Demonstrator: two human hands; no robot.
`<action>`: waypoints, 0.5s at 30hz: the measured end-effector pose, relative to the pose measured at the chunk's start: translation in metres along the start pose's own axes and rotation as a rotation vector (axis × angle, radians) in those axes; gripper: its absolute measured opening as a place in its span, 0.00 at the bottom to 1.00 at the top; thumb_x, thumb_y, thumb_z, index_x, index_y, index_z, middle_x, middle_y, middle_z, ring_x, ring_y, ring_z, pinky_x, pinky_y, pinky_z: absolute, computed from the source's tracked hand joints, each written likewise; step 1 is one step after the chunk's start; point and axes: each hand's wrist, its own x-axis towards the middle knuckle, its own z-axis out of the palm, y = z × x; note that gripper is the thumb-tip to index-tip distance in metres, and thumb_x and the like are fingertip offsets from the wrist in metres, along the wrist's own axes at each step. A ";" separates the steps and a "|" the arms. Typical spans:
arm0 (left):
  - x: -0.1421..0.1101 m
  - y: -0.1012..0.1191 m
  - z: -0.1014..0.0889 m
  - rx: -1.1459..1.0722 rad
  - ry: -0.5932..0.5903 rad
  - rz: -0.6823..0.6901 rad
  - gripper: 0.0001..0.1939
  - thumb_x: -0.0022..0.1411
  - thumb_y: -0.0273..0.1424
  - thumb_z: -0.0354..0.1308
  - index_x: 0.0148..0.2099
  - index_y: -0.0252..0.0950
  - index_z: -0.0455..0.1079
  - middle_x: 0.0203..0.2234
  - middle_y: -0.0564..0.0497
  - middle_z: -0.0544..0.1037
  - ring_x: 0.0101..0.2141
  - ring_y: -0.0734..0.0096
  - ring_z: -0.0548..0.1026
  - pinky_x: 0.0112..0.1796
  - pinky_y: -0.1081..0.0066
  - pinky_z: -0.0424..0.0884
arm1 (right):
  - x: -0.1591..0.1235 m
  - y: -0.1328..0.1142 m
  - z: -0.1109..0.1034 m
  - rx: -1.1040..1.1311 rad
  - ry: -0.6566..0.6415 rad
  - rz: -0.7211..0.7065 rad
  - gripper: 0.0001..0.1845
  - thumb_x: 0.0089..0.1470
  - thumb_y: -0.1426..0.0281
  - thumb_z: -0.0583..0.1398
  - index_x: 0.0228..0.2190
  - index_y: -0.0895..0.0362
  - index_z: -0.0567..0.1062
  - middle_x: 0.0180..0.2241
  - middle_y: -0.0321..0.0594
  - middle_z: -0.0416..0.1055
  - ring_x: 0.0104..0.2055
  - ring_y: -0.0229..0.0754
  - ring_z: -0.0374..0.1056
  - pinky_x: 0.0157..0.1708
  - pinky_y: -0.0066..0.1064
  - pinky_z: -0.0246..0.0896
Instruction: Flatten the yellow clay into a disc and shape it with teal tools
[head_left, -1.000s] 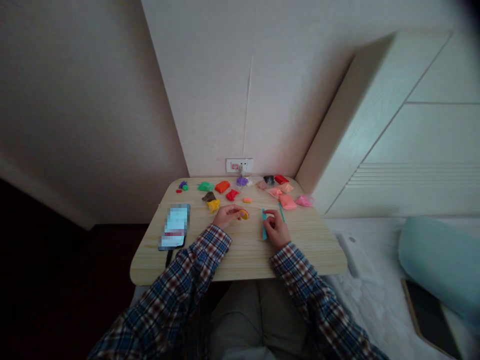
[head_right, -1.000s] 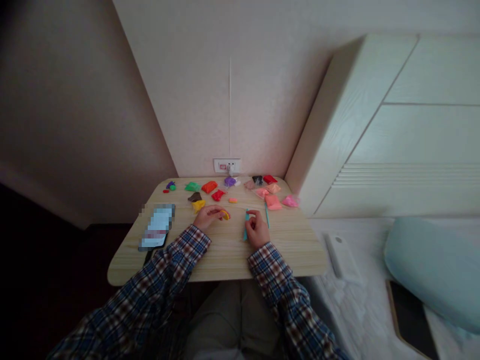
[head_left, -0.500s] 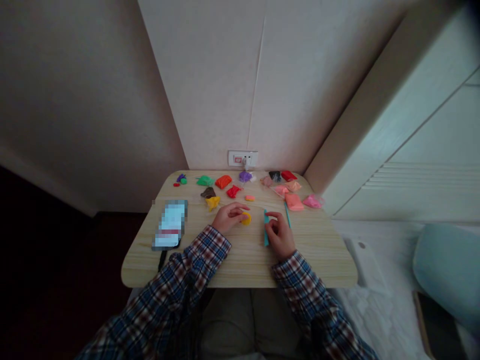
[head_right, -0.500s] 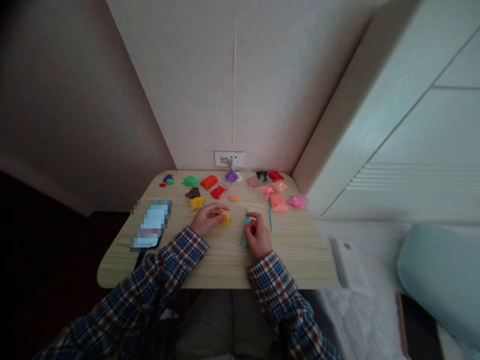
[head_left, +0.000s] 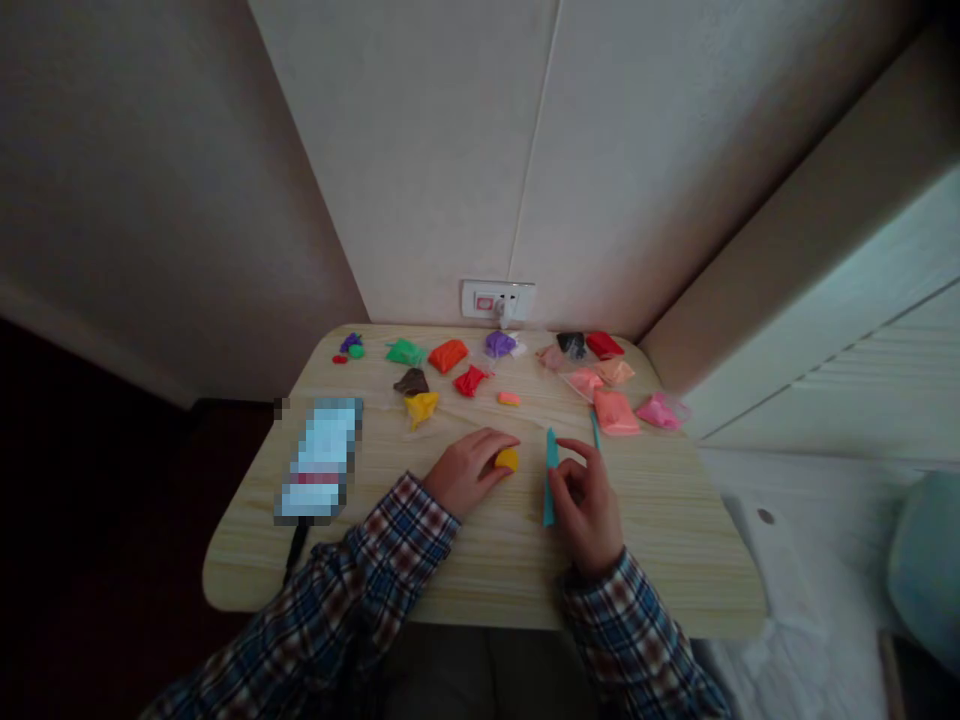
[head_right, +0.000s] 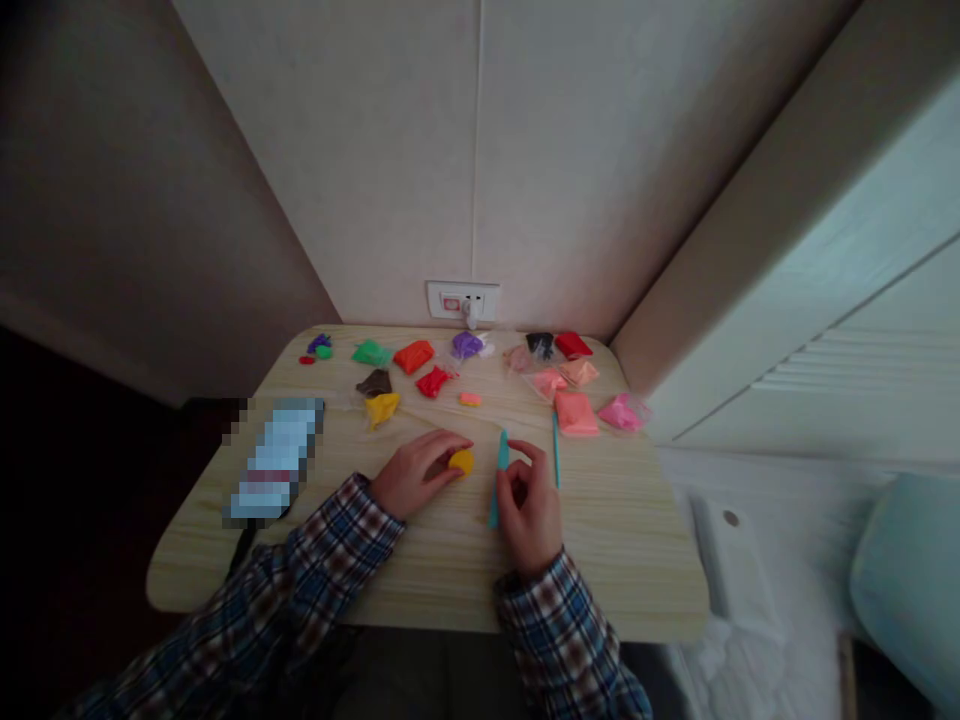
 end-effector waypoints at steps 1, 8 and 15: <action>-0.001 0.001 0.000 0.033 0.008 0.020 0.17 0.56 0.23 0.58 0.49 0.34 0.66 0.45 0.45 0.71 0.46 0.63 0.68 0.49 0.62 0.65 | -0.001 0.000 0.000 0.012 -0.002 0.014 0.17 0.54 0.67 0.53 0.46 0.56 0.59 0.19 0.27 0.57 0.18 0.33 0.54 0.17 0.25 0.49; -0.015 0.008 -0.009 0.414 0.107 0.159 0.11 0.63 0.30 0.52 0.46 0.30 0.67 0.44 0.42 0.71 0.45 0.61 0.69 0.45 0.61 0.69 | -0.003 -0.003 -0.003 0.009 0.027 0.059 0.19 0.54 0.68 0.55 0.48 0.54 0.58 0.26 0.32 0.64 0.24 0.34 0.62 0.23 0.25 0.59; -0.031 0.007 -0.011 0.681 0.005 0.291 0.18 0.67 0.30 0.42 0.55 0.32 0.64 0.50 0.46 0.71 0.54 0.56 0.63 0.48 0.58 0.65 | 0.010 0.000 -0.016 -0.313 -0.102 -0.034 0.11 0.56 0.70 0.53 0.42 0.52 0.67 0.35 0.40 0.70 0.35 0.39 0.66 0.34 0.32 0.64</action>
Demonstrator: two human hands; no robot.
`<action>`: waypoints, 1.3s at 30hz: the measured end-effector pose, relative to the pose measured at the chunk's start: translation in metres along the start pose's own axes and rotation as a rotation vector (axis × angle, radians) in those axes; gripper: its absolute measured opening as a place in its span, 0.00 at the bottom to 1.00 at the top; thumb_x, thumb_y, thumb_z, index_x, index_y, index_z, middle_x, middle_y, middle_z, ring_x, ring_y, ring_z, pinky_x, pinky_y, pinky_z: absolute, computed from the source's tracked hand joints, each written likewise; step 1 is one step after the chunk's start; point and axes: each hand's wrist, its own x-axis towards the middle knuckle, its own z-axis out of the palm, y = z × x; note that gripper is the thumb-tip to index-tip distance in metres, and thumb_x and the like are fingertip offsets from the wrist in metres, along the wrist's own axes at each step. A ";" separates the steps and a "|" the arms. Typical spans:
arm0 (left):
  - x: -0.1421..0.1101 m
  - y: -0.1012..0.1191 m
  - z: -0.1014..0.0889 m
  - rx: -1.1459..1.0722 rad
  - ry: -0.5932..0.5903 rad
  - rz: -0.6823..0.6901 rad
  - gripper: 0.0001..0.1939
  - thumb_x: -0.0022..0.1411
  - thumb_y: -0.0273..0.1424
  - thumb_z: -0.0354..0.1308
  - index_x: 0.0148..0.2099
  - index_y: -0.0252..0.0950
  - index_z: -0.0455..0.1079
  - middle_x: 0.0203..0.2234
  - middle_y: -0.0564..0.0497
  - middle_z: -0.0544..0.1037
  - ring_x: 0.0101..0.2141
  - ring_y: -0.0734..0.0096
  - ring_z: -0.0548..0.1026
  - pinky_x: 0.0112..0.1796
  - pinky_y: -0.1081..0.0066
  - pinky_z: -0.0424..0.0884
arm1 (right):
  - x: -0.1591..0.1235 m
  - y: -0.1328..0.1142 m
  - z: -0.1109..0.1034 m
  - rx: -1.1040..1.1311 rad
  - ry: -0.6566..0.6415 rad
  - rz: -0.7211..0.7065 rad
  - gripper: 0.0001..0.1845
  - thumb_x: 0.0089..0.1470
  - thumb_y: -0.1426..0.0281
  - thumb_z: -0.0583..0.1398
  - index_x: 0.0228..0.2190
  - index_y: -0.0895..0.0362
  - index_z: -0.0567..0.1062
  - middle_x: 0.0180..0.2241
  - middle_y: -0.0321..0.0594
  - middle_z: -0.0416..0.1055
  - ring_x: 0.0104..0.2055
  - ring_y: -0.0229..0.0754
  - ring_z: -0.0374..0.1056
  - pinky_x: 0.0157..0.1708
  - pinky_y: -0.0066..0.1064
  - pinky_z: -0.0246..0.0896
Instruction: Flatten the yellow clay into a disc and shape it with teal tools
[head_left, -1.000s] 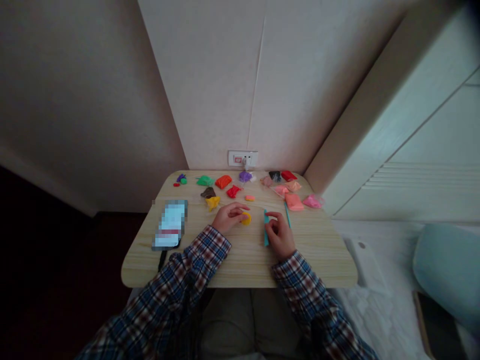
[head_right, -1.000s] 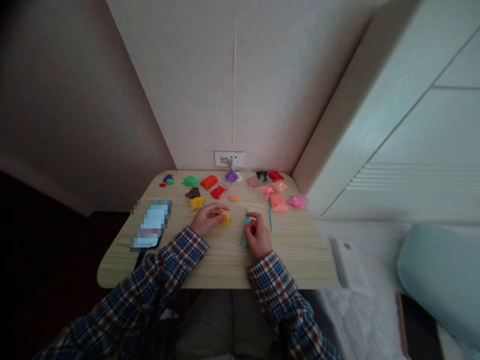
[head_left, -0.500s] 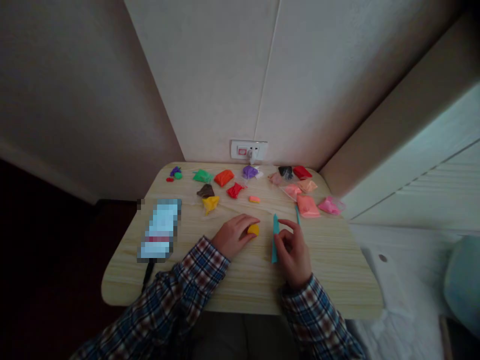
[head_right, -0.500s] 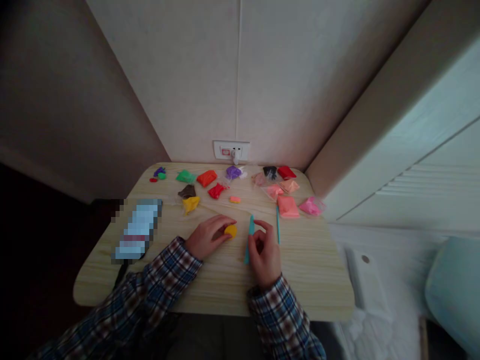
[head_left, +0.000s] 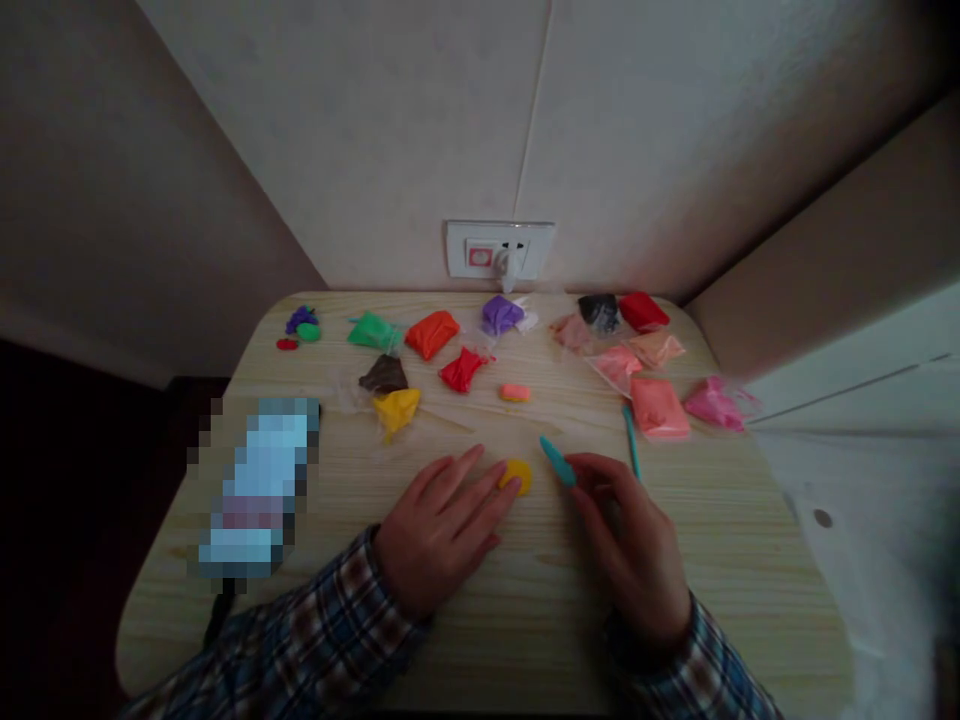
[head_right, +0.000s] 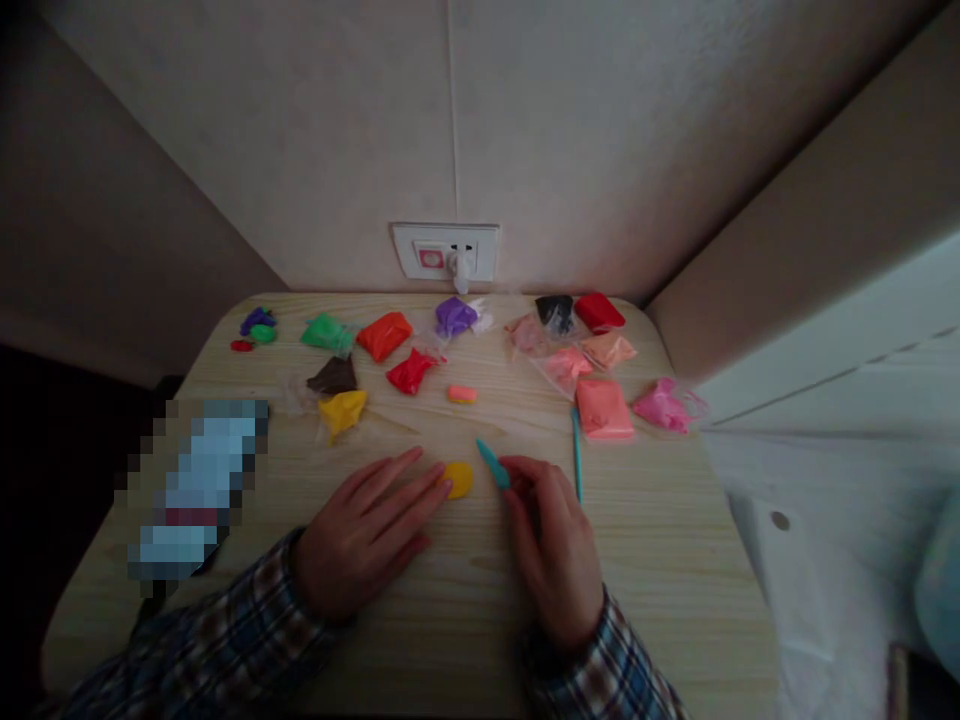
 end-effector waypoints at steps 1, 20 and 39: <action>0.000 0.000 0.001 0.009 -0.026 0.000 0.18 0.68 0.31 0.41 0.56 0.33 0.63 0.52 0.47 0.69 0.55 0.55 0.61 0.50 0.56 0.63 | 0.002 0.000 -0.001 -0.012 -0.009 -0.014 0.11 0.56 0.70 0.53 0.42 0.52 0.67 0.35 0.40 0.70 0.35 0.40 0.66 0.34 0.33 0.64; -0.016 0.002 -0.016 0.054 -0.015 -0.256 0.22 0.66 0.35 0.40 0.61 0.40 0.55 0.55 0.45 0.64 0.57 0.51 0.56 0.53 0.47 0.55 | 0.006 0.002 -0.005 -0.019 0.016 0.035 0.13 0.56 0.68 0.51 0.44 0.52 0.66 0.35 0.40 0.69 0.33 0.40 0.67 0.29 0.31 0.62; -0.111 -0.087 -0.063 0.334 0.072 -0.629 0.49 0.54 0.57 0.49 0.66 0.36 0.35 0.59 0.36 0.53 0.54 0.36 0.58 0.46 0.42 0.65 | 0.007 0.003 -0.001 0.006 0.032 -0.032 0.14 0.57 0.69 0.48 0.45 0.55 0.64 0.27 0.37 0.66 0.24 0.37 0.61 0.23 0.29 0.58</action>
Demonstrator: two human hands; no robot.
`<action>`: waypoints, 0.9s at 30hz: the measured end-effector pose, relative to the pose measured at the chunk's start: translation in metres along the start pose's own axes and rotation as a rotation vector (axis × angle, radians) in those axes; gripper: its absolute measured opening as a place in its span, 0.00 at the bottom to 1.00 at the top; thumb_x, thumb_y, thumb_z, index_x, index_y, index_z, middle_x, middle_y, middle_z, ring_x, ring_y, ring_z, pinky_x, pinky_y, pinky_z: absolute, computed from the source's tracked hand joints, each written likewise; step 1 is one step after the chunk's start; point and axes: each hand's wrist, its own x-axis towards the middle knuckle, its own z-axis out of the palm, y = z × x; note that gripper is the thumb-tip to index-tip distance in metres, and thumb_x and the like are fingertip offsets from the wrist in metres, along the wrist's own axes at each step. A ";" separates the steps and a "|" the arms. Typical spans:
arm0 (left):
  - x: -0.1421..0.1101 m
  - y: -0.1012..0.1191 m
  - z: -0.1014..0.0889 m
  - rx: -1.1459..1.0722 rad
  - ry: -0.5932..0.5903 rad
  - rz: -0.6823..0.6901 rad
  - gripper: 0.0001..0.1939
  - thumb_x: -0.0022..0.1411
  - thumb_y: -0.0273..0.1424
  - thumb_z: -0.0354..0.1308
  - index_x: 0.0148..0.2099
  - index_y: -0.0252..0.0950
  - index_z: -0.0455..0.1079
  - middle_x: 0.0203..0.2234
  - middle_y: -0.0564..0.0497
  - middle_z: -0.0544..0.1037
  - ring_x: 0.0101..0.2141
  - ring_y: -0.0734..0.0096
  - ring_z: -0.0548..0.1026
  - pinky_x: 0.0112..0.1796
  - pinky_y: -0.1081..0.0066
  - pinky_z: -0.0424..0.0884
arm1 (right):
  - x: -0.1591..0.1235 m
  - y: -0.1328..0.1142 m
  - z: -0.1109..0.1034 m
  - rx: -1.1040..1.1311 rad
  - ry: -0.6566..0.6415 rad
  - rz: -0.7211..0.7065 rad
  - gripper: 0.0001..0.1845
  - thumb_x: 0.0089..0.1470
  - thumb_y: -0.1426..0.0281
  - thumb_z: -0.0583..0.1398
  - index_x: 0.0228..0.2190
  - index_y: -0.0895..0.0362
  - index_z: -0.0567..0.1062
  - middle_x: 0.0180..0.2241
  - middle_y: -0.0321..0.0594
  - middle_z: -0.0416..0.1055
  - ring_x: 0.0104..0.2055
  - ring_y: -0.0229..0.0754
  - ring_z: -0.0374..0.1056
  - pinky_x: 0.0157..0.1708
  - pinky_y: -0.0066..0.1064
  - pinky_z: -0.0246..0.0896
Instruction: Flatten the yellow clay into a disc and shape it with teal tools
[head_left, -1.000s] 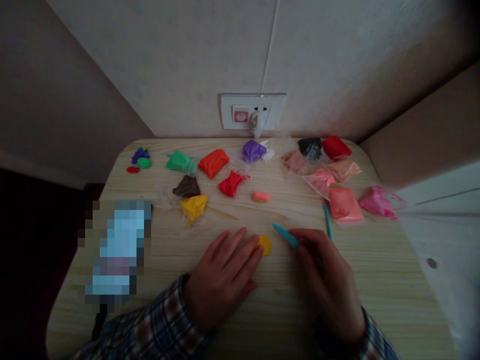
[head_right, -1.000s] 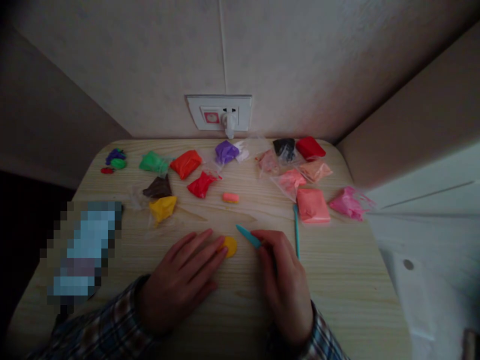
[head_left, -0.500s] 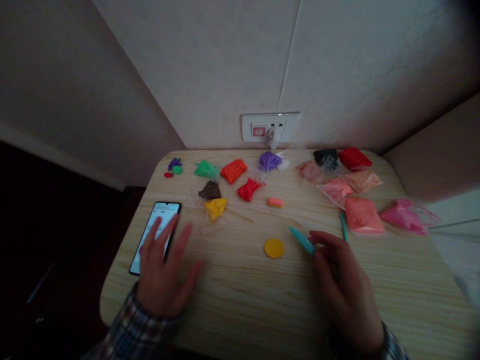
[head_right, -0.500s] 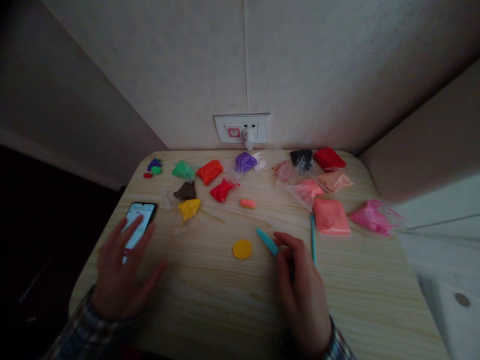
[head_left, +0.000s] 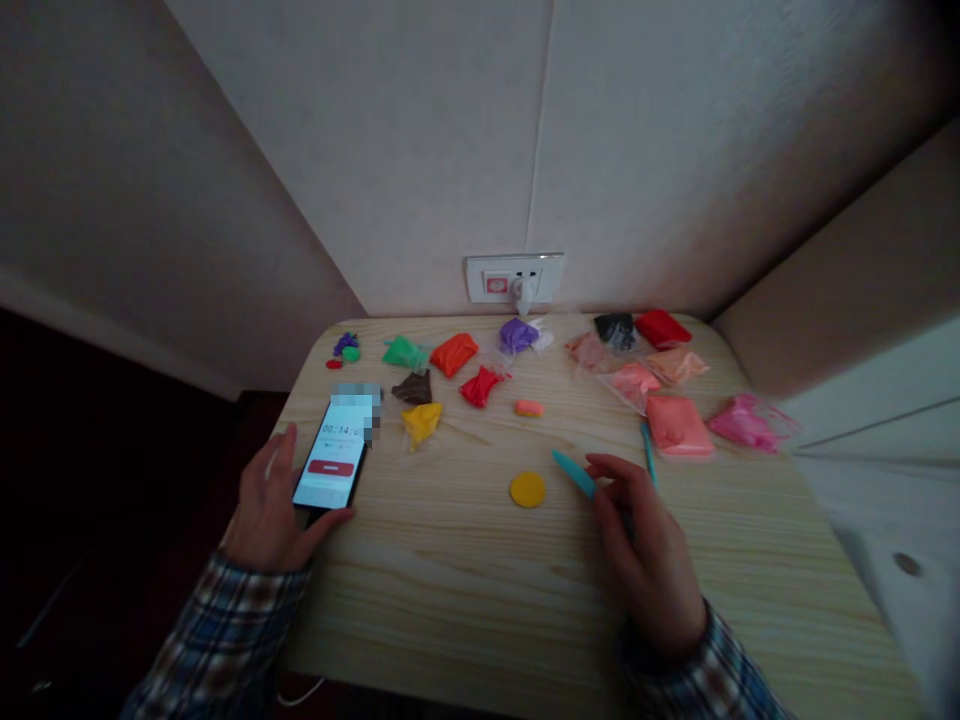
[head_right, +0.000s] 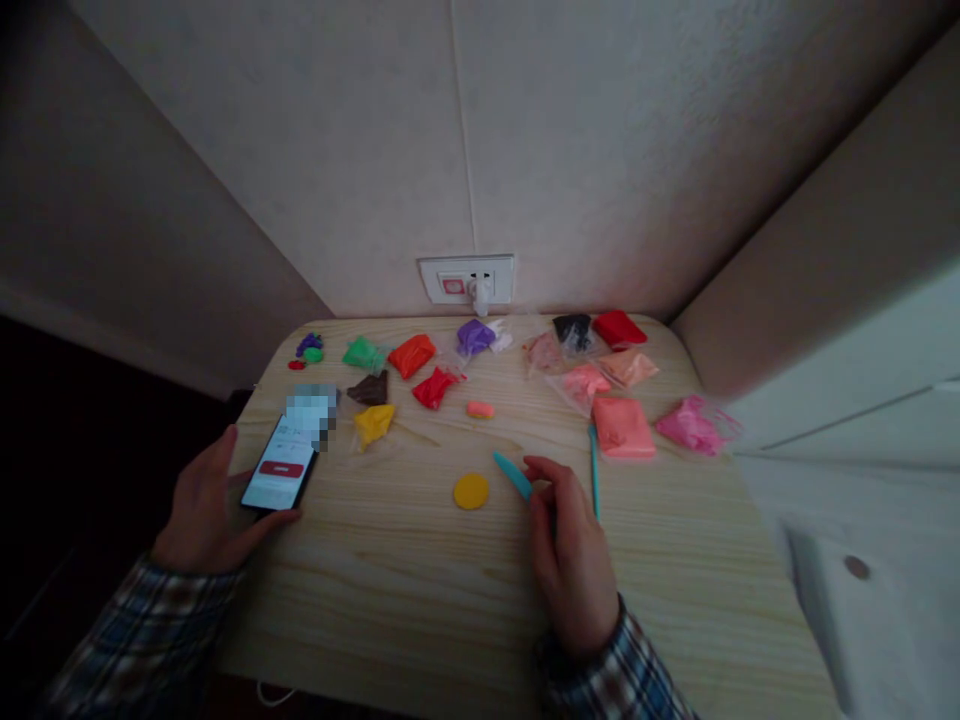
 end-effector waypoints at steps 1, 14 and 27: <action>0.004 -0.002 0.004 0.000 0.004 0.023 0.49 0.53 0.57 0.51 0.66 0.36 0.35 0.59 0.37 0.52 0.54 0.35 0.58 0.47 0.42 0.65 | 0.000 -0.001 0.000 -0.003 -0.003 -0.007 0.14 0.57 0.70 0.48 0.45 0.55 0.64 0.28 0.37 0.66 0.24 0.37 0.61 0.24 0.29 0.59; 0.039 0.069 -0.006 -0.067 0.094 0.408 0.19 0.60 0.27 0.56 0.53 0.38 0.64 0.51 0.41 0.67 0.52 0.47 0.63 0.50 0.47 0.60 | 0.001 -0.009 -0.006 -0.047 -0.103 -0.087 0.11 0.58 0.72 0.51 0.43 0.54 0.65 0.36 0.41 0.66 0.37 0.40 0.64 0.33 0.31 0.62; 0.051 0.156 0.016 -0.378 0.001 0.774 0.12 0.66 0.22 0.44 0.40 0.28 0.70 0.33 0.47 0.77 0.30 0.69 0.72 0.27 0.68 0.66 | 0.015 -0.011 -0.002 -0.023 -0.286 -0.219 0.12 0.56 0.77 0.52 0.41 0.53 0.69 0.36 0.40 0.66 0.40 0.39 0.64 0.38 0.32 0.65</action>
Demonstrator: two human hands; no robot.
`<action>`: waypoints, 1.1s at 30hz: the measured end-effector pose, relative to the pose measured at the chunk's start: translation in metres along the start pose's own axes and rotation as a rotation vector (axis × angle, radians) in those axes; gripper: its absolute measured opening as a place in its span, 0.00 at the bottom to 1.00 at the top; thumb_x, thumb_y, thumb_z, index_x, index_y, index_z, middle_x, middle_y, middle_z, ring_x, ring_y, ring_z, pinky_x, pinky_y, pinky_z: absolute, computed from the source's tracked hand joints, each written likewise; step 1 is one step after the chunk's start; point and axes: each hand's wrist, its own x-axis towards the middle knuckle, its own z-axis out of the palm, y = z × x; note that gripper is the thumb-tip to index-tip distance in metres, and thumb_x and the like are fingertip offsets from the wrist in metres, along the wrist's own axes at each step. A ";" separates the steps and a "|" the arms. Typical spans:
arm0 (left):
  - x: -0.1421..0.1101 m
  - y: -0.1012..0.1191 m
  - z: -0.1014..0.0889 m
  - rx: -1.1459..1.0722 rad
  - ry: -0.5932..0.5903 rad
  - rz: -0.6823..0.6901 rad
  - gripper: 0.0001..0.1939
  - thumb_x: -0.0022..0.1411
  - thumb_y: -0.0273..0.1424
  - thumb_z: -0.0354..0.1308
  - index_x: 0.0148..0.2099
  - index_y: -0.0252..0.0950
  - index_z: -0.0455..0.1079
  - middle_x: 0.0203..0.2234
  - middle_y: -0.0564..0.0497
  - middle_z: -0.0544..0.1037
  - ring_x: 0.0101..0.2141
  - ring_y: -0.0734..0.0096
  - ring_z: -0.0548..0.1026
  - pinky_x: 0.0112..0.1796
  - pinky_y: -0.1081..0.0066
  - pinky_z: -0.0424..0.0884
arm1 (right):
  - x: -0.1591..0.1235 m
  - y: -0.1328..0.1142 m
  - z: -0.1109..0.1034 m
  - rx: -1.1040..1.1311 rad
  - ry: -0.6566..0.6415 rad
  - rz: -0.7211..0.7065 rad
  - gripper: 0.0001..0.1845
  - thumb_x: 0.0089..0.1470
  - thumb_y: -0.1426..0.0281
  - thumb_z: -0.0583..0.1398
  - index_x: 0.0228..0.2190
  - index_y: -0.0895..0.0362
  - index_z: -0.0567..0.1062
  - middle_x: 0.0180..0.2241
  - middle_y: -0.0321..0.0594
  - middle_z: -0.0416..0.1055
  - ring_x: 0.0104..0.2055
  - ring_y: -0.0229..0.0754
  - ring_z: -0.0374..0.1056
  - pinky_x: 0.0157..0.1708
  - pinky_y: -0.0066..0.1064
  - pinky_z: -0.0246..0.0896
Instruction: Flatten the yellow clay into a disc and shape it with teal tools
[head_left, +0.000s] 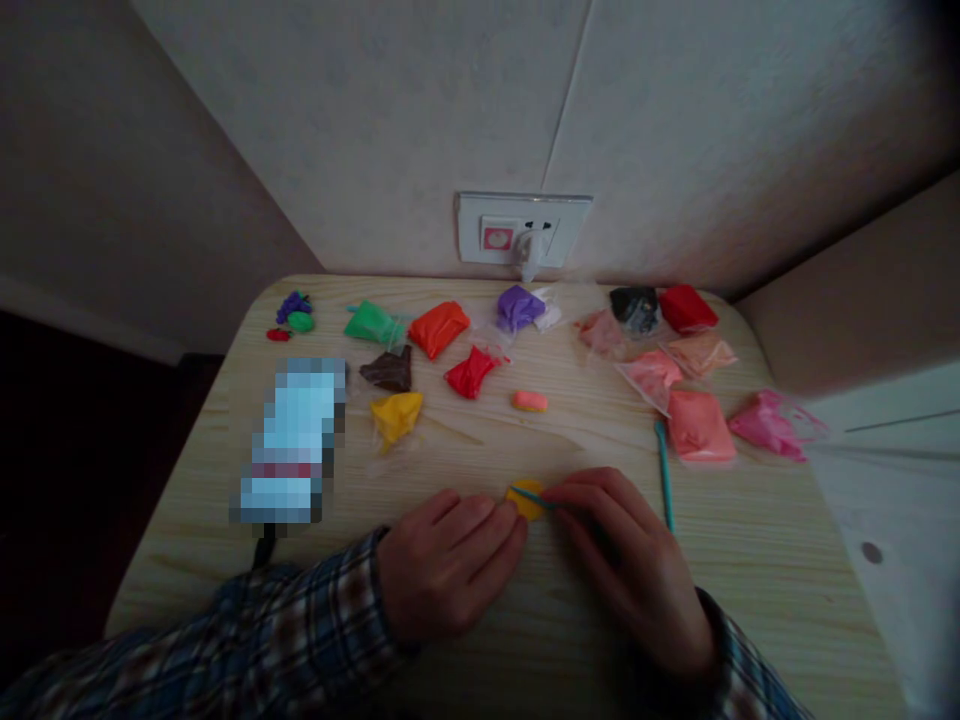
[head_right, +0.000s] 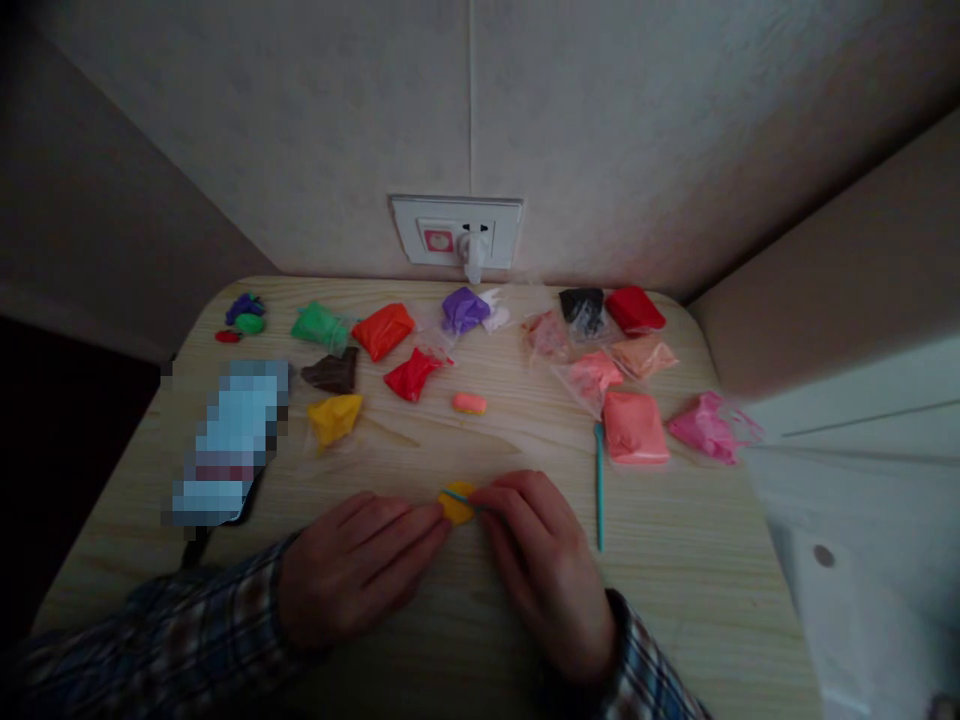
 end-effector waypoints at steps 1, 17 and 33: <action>0.000 -0.002 0.001 -0.014 0.010 -0.019 0.11 0.65 0.22 0.46 0.40 0.28 0.70 0.32 0.47 0.77 0.30 0.69 0.72 0.27 0.68 0.67 | 0.001 0.000 0.000 0.002 -0.001 0.008 0.12 0.56 0.77 0.52 0.40 0.53 0.69 0.36 0.40 0.66 0.39 0.39 0.64 0.38 0.32 0.65; -0.010 -0.012 0.008 -0.220 -0.013 -0.262 0.14 0.64 0.23 0.45 0.46 0.32 0.70 0.31 0.47 0.73 0.33 0.66 0.69 0.33 0.65 0.71 | -0.003 0.005 -0.004 -0.190 -0.006 0.116 0.10 0.53 0.65 0.59 0.39 0.52 0.68 0.38 0.38 0.65 0.42 0.44 0.61 0.40 0.38 0.57; -0.012 -0.010 0.008 -0.334 0.023 -0.175 0.11 0.65 0.21 0.45 0.42 0.28 0.69 0.39 0.46 0.76 0.43 0.65 0.72 0.39 0.66 0.70 | -0.001 0.000 -0.003 -0.212 -0.026 0.101 0.08 0.54 0.66 0.57 0.38 0.52 0.68 0.37 0.39 0.65 0.41 0.45 0.61 0.40 0.39 0.53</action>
